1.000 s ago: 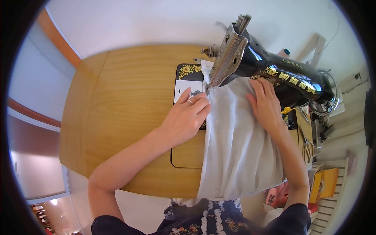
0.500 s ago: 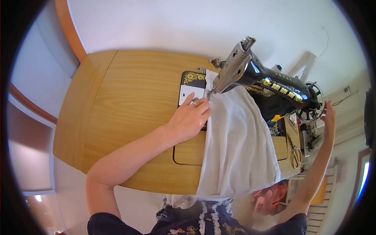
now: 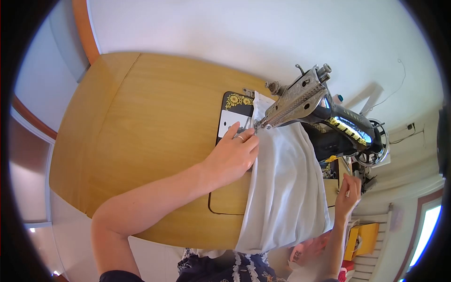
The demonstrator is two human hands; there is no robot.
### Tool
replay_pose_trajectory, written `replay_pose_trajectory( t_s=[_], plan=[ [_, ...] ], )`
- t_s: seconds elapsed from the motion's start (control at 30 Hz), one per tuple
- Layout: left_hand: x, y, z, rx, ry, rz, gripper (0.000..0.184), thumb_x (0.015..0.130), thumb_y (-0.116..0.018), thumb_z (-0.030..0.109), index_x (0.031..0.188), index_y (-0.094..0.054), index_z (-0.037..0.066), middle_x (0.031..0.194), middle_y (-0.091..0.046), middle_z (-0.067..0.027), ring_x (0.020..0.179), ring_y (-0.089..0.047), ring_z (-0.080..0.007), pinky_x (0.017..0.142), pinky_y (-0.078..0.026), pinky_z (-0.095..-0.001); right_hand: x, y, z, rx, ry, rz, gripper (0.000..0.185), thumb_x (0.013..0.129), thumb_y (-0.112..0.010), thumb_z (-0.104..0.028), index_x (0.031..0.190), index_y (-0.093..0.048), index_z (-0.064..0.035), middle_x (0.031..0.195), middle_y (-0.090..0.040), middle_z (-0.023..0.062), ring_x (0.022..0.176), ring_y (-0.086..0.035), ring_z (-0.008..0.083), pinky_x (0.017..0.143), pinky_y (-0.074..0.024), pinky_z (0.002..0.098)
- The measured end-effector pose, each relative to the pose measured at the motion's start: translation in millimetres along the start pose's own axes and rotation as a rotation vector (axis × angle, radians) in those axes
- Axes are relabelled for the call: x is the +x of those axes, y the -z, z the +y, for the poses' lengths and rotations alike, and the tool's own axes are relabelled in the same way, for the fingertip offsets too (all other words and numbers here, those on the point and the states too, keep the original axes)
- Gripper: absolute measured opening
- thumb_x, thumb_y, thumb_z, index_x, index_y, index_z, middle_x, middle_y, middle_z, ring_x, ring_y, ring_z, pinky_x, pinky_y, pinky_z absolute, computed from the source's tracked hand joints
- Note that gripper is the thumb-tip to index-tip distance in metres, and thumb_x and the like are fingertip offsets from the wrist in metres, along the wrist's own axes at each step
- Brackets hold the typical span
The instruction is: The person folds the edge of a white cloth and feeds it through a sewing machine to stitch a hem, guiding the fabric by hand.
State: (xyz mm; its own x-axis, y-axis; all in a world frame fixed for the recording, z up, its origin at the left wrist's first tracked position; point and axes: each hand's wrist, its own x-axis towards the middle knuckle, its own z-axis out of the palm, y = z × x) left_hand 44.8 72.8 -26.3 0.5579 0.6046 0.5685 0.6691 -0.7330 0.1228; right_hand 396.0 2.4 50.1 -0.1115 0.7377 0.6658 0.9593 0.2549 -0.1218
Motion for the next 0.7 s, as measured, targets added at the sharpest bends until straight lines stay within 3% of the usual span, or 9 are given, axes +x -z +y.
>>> replay_pose_trajectory(
  t_s=[0.1, 0.17, 0.27, 0.37, 0.43, 0.53, 0.6, 0.67, 0.7],
  plan=[
    [-1, 3, -1, -0.002, 0.010, -0.011, 0.027, 0.077, -0.062, 0.005, 0.102, -0.061, -0.003, 0.108, -0.057, -0.0127, 0.118, -0.053, -0.0283, 0.100, -0.040, -0.0515, 40, -10, -59, 0.194, 0.244, 0.085, 0.022, 0.077, -0.066, 0.009, 0.096, -0.067, -0.0013, 0.086, -0.060, 0.0104, 0.075, -0.059, 0.0240, 0.061, -0.0472, 0.0306],
    [1, 2, -1, -0.039, 0.020, -0.002, 0.027, 0.077, -0.062, 0.006, 0.102, -0.061, -0.003, 0.108, -0.057, -0.0129, 0.118, -0.053, -0.0288, 0.100, -0.041, -0.0516, 65, -32, -80, 0.284, 0.404, -0.068, 0.023, 0.075, -0.067, 0.010, 0.095, -0.067, -0.0017, 0.085, -0.060, 0.0117, 0.075, -0.060, 0.0257, 0.062, -0.0480, 0.0318],
    [0, 0, -2, -0.033, 0.023, 0.007, 0.027, 0.077, -0.062, 0.007, 0.102, -0.061, -0.003, 0.107, -0.057, -0.0128, 0.118, -0.053, -0.0286, 0.099, -0.041, -0.0515, 91, -92, -106, 0.401, 0.346, -0.217, 0.018, 0.077, -0.065, 0.008, 0.093, -0.066, -0.0006, 0.088, -0.061, 0.0148, 0.078, -0.061, 0.0321, 0.068, -0.0494, 0.0355],
    [0, 1, -2, -0.034, 0.022, 0.008, 0.026, 0.076, -0.062, 0.007, 0.101, -0.061, -0.002, 0.107, -0.057, -0.0124, 0.116, -0.055, -0.0280, 0.098, -0.042, -0.0512, 110, -154, -85, 0.299, 0.303, -0.299, 0.012, 0.086, -0.060, -0.004, 0.095, -0.067, -0.0024, 0.095, -0.066, 0.0167, 0.089, -0.063, 0.0337, 0.078, -0.0484, 0.0405],
    [0, -1, -2, -0.038, 0.029, 0.030, 0.026, 0.076, -0.062, 0.007, 0.100, -0.061, -0.002, 0.106, -0.057, -0.0123, 0.115, -0.055, -0.0277, 0.098, -0.042, -0.0510, 131, -209, -66, 0.002, 0.681, -0.178, 0.014, 0.082, -0.067, -0.013, 0.091, -0.064, -0.0030, 0.088, -0.063, 0.0138, 0.080, -0.059, 0.0258, 0.077, -0.0473, 0.0357],
    [-1, -2, -2, -0.057, 0.037, 0.055, 0.025, 0.075, -0.063, 0.007, 0.098, -0.061, -0.002, 0.106, -0.057, -0.0118, 0.115, -0.056, -0.0272, 0.097, -0.043, -0.0512, 146, -210, -116, 0.558, -0.268, -0.581, 0.025, 0.080, -0.072, -0.025, 0.093, -0.064, -0.0054, 0.083, -0.062, 0.0067, 0.081, -0.058, 0.0179, 0.077, -0.0467, 0.0337],
    [0, -2, -2, -0.089, 0.048, 0.062, 0.025, 0.075, -0.063, 0.006, 0.098, -0.062, -0.001, 0.106, -0.057, -0.0112, 0.114, -0.056, -0.0273, 0.096, -0.044, -0.0498, 144, -222, -107, 0.471, 0.092, -0.536, 0.030, 0.078, -0.075, -0.030, 0.091, -0.063, -0.0062, 0.081, -0.060, 0.0022, 0.079, -0.055, 0.0143, 0.074, -0.0461, 0.0314],
    [-1, 5, -3, -0.134, 0.062, 0.053, 0.023, 0.076, -0.063, 0.004, 0.098, -0.062, -0.001, 0.106, -0.057, -0.0103, 0.110, -0.057, -0.0277, 0.094, -0.045, -0.0468, 148, -230, -100, 0.453, 0.092, -0.599, 0.033, 0.077, -0.076, -0.033, 0.091, -0.063, -0.0072, 0.079, -0.058, -0.0003, 0.078, -0.053, 0.0123, 0.071, -0.0454, 0.0296],
    [-1, 7, -4, -0.283, 0.140, 0.102, 0.024, 0.077, -0.063, 0.004, 0.100, -0.061, -0.001, 0.106, -0.057, -0.0100, 0.108, -0.058, -0.0276, 0.092, -0.046, -0.0448, 155, -225, -110, 0.481, -0.093, -0.681, 0.032, 0.076, -0.076, -0.034, 0.091, -0.063, -0.0077, 0.079, -0.058, -0.0004, 0.076, -0.052, 0.0121, 0.069, -0.0449, 0.0289]
  ],
)
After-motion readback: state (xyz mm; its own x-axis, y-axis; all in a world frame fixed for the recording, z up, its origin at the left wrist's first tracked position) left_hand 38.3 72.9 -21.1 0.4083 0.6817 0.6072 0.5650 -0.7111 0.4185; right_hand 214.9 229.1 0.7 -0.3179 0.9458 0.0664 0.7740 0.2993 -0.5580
